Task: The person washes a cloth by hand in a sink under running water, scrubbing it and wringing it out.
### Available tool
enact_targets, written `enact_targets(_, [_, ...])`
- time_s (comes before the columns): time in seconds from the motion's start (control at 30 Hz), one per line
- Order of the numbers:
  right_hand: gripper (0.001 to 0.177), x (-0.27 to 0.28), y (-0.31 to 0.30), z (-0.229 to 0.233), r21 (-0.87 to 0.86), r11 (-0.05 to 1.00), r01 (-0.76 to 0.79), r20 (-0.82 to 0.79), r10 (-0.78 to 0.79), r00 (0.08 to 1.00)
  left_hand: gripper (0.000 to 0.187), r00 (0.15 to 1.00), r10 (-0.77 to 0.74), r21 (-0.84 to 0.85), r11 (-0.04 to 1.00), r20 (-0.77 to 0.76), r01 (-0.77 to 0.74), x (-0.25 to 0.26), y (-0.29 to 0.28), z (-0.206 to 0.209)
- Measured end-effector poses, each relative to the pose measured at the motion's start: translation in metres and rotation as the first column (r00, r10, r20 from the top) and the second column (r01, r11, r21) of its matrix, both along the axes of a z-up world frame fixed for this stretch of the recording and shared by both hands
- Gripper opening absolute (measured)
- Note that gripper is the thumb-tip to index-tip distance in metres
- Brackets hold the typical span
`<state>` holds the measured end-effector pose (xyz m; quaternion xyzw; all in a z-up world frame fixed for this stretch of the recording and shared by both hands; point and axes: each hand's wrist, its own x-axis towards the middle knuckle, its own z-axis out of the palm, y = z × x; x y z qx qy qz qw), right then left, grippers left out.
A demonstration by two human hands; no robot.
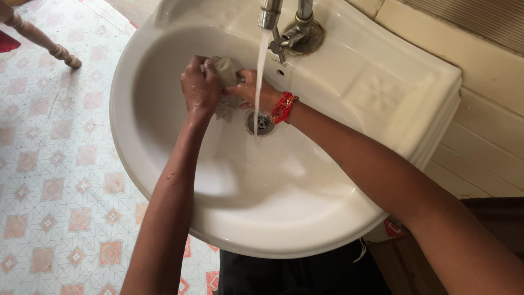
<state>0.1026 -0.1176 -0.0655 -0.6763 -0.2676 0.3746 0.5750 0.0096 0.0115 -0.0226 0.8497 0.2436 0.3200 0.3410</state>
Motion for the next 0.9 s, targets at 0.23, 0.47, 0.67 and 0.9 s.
enact_targets(0.23, [0.065,0.005,0.000,-0.012,0.137,0.971,0.196,0.770,-0.229,0.596,0.021,0.978,0.022,0.296,0.954,-0.206,0.041,-0.010,-0.008,-0.002])
enact_targets(0.47, [0.043,-0.015,-0.037,0.012,-0.447,0.893,0.042,0.831,0.398,0.389,0.014,0.900,0.043,0.443,0.880,-0.433,0.171,-0.016,-0.018,-0.026])
enact_targets(0.67, [0.054,-0.030,-0.047,0.026,-0.570,0.817,-0.090,0.669,0.524,0.527,0.015,0.791,-0.024,0.413,0.843,-0.611,0.344,-0.021,-0.031,-0.034])
enact_targets(0.9, [0.066,-0.019,-0.054,0.024,-0.551,0.773,-0.315,0.529,0.615,0.584,0.013,0.662,-0.083,0.340,0.806,-0.745,0.484,-0.025,-0.041,-0.023])
